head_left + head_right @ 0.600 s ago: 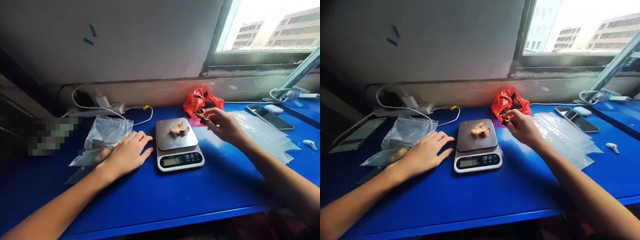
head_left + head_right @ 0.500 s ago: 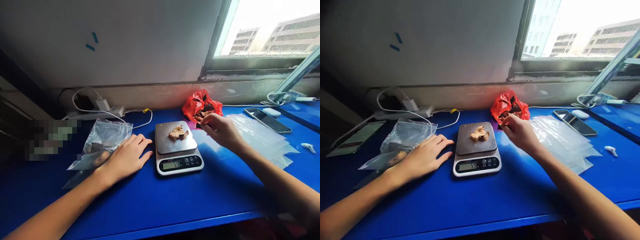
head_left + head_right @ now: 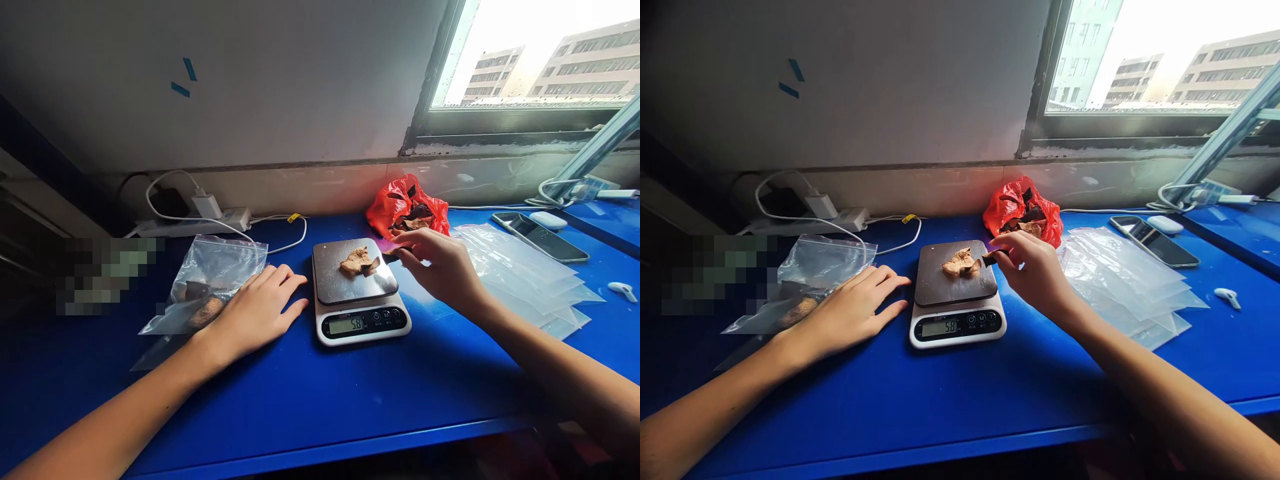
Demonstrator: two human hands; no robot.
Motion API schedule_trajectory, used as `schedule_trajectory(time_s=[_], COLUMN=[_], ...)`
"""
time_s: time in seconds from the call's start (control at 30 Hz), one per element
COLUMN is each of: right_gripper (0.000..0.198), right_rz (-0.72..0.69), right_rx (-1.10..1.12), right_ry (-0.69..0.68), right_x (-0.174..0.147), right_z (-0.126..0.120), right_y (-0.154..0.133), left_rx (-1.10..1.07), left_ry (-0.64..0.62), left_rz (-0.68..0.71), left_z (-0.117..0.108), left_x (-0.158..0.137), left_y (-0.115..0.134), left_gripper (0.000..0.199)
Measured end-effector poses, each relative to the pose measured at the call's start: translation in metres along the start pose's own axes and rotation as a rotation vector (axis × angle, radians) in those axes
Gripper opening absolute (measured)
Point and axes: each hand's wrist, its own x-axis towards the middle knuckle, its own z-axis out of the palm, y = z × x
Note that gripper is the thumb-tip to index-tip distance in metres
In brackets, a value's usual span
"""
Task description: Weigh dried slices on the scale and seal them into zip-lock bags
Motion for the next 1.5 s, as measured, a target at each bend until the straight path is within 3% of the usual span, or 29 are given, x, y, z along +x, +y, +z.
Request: schedule_trajectory(time_s=[0.13, 0.27, 0.43, 0.6, 0.9, 1.23, 1.5], right_gripper=[0.008, 0.012, 0.012, 0.017, 0.02, 0.008, 0.021], right_rz=[-0.053, -0.052, -0.097, -0.17, -0.186, -0.17, -0.215], right_rx=[0.024, 0.171, 0.27, 0.349, 0.494, 0.29, 0.064], right_ry=[0.001, -0.03, -0.011, -0.037, -0.211, -0.157, -0.007], right_x=[-0.003, -0.01, -0.019, -0.025, -0.03, -0.028, -0.026], right_z=[-0.007, -0.005, 0.004, 0.006, 0.017, 0.028, 0.03], right_y=[-0.027, -0.06, -0.083, -0.082, -0.078, -0.069, -0.068], left_rx=[-0.194, -0.401, -0.698, -0.864, -0.774, -0.723, -0.818], left_ry=[0.127, 0.281, 0.179, 0.153, 0.342, 0.344, 0.293], left_rz=[0.033, 0.083, 0.082, -0.013, -0.009, -0.025, -0.012], left_z=[-0.005, -0.017, -0.023, -0.026, -0.013, 0.0, -0.002], left_x=[-0.002, -0.01, -0.018, -0.02, -0.014, -0.004, -0.006], left_y=[0.003, 0.027, 0.058, 0.063, 0.057, 0.055, 0.062], left_gripper=[0.025, 0.021, 0.024, 0.029, 0.016, 0.019, 0.029])
